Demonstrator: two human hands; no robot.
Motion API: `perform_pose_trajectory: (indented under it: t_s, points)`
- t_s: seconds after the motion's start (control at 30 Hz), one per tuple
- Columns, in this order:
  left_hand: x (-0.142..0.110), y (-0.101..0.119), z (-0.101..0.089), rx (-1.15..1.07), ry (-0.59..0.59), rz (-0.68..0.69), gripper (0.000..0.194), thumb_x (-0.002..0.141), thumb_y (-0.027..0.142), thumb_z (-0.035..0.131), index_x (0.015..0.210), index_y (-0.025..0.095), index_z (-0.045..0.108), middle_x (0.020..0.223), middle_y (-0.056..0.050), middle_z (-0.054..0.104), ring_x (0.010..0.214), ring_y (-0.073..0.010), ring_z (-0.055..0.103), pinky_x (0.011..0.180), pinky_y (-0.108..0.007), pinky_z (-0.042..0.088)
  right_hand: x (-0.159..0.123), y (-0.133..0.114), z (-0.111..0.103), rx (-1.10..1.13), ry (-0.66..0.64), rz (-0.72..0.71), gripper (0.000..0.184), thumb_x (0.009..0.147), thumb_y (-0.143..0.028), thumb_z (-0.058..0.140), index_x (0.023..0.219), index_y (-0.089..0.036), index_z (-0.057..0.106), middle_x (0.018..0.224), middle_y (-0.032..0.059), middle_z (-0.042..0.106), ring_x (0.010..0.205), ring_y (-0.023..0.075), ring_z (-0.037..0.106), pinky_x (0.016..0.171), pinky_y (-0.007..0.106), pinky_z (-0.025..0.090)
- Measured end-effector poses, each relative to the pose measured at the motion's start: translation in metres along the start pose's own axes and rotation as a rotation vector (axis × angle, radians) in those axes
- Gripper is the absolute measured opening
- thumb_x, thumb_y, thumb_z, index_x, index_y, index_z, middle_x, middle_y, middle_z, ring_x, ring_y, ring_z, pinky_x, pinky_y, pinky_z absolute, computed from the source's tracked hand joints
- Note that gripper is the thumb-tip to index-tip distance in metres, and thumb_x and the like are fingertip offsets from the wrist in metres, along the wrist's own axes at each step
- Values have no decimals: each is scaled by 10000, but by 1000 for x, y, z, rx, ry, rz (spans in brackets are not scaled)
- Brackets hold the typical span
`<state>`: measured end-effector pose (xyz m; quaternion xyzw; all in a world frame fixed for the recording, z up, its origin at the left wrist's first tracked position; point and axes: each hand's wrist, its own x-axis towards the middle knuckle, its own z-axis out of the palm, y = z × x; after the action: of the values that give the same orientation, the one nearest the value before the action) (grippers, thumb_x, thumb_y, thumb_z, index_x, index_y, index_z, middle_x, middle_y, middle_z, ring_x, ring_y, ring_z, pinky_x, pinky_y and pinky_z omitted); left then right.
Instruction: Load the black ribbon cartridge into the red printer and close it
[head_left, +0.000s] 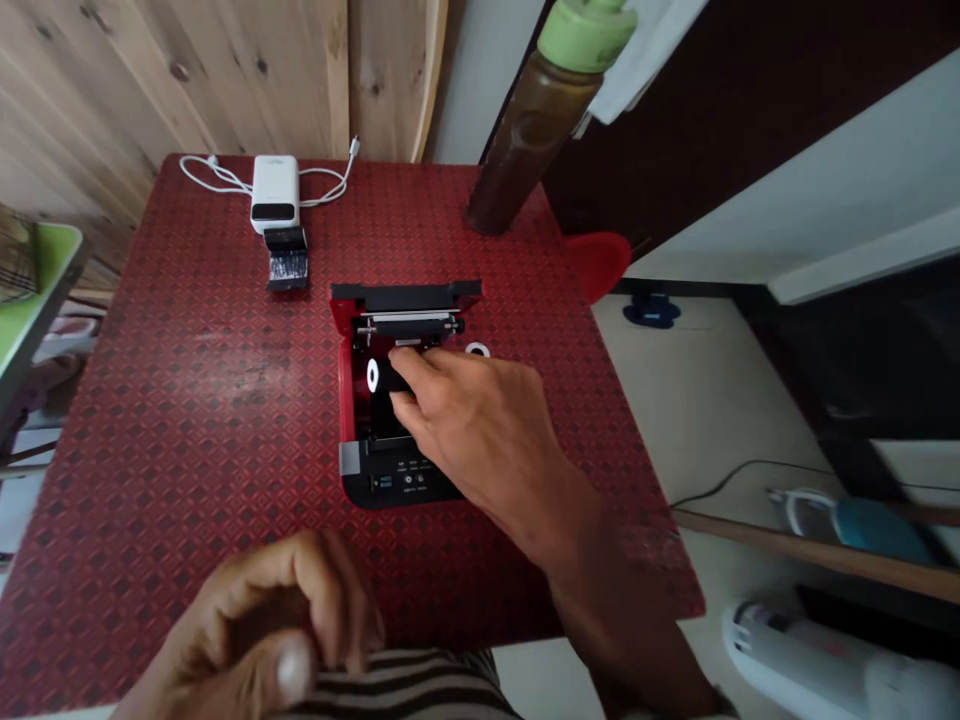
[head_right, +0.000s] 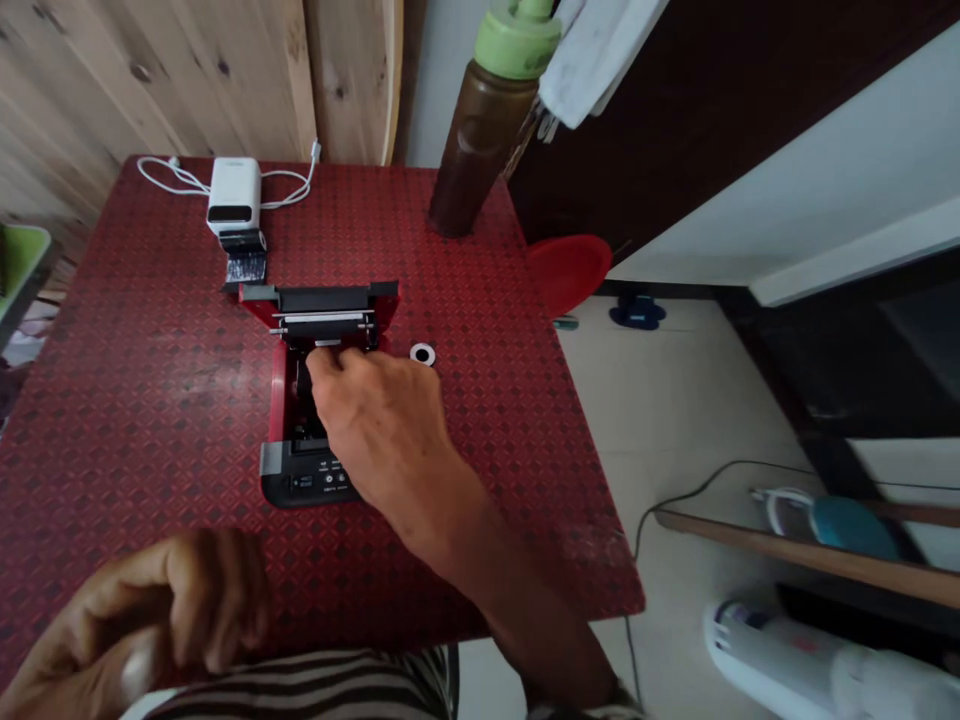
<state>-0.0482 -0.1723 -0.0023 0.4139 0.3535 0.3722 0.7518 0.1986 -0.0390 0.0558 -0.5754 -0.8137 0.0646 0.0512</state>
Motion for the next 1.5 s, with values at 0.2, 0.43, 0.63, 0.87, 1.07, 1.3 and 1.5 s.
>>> perform_pose_trajectory:
  t_s: [0.2, 0.43, 0.63, 0.87, 1.07, 1.3, 1.5]
  points:
    - [34, 20, -5, 154, 181, 258, 311, 1133, 449, 648, 893, 251, 670, 789, -38, 565, 769, -212, 574, 712, -338, 539, -59, 52, -6, 520, 424, 17, 232, 999, -304, 860, 1228, -335, 842, 1022, 20, 801, 837, 217, 730, 689, 360, 583]
    - [74, 23, -12, 149, 405, 344, 405, 1036, 520, 818, 774, 254, 664, 731, -17, 504, 729, -212, 514, 718, -353, 504, -93, 98, 54, 786, 361, 256, 166, 933, -250, 812, 1095, -286, 825, 1040, 19, 774, 816, 194, 715, 659, 329, 564]
    - [108, 15, -12, 193, 570, 402, 586, 989, 624, 865, 611, 255, 609, 686, -12, 539, 746, -210, 534, 788, -368, 523, -81, 97, 89, 768, 222, 200, 248, 906, -163, 690, 1109, -242, 809, 1024, 32, 814, 845, 209, 744, 783, 351, 598]
    - [117, -11, -27, 246, 739, 309, 282, 1020, 537, 850, 1042, 256, 848, 1070, -18, 801, 943, -172, 726, 905, -286, 592, -73, 97, 92, 771, 161, 139, 259, 953, -148, 654, 1148, -227, 805, 1026, 43, 813, 874, 211, 756, 828, 371, 626]
    - [114, -18, -28, 217, 720, 220, 328, 1043, 516, 819, 1254, 266, 845, 1170, -50, 844, 1022, -207, 781, 1004, -343, 630, -82, 103, 96, 786, 141, 142, 527, 901, -105, 647, 1405, -226, 743, 1212, 86, 854, 959, 231, 813, 915, 446, 686]
    - [112, -21, -28, 229, 698, 184, 373, 1055, 525, 799, 1332, 281, 850, 1266, -69, 849, 1123, -238, 795, 1104, -381, 627, -82, 129, 75, 694, 207, 291, 339, 1016, -172, 626, 1285, -254, 816, 1200, 79, 879, 1065, 257, 844, 981, 488, 683]
    - [109, -22, -21, 294, 638, 150, 454, 1063, 590, 764, 1401, 296, 836, 1305, -68, 862, 1216, -316, 815, 1145, -456, 638, -27, 131, 86, 696, 198, 220, 352, 932, -209, 781, 1282, -243, 795, 1236, 88, 841, 1069, 258, 792, 960, 462, 646]
